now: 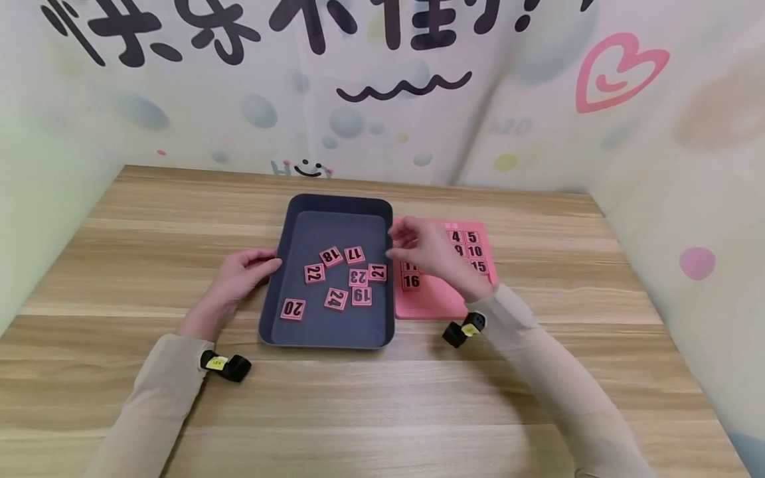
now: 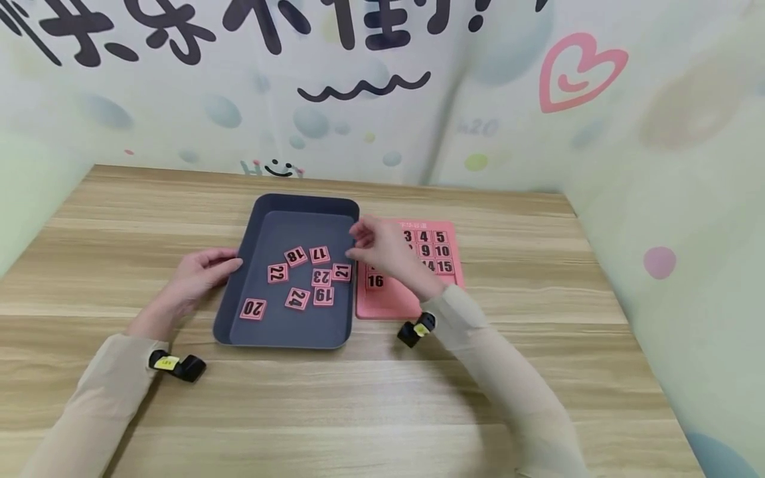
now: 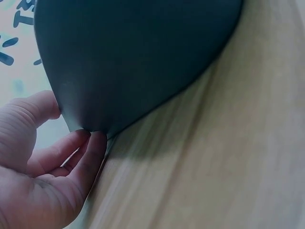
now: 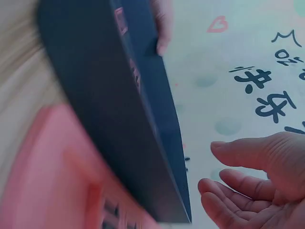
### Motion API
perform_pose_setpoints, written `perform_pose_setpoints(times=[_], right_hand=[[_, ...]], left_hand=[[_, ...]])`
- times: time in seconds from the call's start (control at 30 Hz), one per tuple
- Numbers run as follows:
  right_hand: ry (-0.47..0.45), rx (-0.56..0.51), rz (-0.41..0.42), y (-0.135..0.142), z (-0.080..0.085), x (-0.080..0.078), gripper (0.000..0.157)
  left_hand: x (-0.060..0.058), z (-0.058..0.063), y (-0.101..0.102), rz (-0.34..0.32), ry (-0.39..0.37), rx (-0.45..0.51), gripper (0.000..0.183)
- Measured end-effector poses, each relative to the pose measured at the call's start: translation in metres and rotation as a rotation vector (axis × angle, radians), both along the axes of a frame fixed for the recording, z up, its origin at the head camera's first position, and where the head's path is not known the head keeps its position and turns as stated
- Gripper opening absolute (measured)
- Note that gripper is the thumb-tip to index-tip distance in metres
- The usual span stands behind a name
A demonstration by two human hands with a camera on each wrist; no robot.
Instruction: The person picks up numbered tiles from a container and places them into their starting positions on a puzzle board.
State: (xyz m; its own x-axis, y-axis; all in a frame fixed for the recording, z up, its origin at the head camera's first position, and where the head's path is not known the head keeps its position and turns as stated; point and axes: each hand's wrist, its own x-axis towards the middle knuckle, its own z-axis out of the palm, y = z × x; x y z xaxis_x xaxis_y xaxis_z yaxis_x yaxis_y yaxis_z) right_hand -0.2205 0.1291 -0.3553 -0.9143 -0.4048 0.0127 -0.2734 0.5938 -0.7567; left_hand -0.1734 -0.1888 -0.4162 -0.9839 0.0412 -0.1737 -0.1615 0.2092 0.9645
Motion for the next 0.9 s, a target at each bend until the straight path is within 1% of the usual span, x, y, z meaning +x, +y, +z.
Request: perform_pose_setpoints(times=[0.1, 0.23, 0.3, 0.37, 0.53, 0.7, 0.9], right_hand=[[-0.069, -0.067, -0.022, -0.017, 0.002, -0.010, 0.032], [-0.172, -0.194, -0.054, -0.039, 0.002, -0.019, 0.032], [-0.213, -0.231, -0.065, -0.048, -0.001, -0.022, 0.033], [-0.243, -0.245, -0.074, -0.055, -0.005, -0.024, 0.032], [-0.293, -0.201, -0.082, -0.064, -0.013, -0.026, 0.032], [-0.335, -0.094, -0.058, -0.068, -0.020, -0.028, 0.035], [-0.332, -0.021, -0.028, -0.068, -0.024, -0.029, 0.036]], left_hand=[[0.000, 0.000, 0.000, -0.001, 0.003, -0.004, 0.046], [0.000, 0.000, 0.000, 0.000, 0.001, 0.001, 0.046], [0.000, 0.000, -0.001, -0.002, -0.001, 0.003, 0.046], [0.000, -0.001, -0.001, -0.004, 0.001, 0.003, 0.046], [0.000, -0.001, -0.001, -0.006, 0.005, 0.003, 0.046], [0.000, -0.001, -0.001, -0.005, 0.007, 0.002, 0.046], [0.000, 0.000, -0.001, -0.007, 0.003, -0.003, 0.046]])
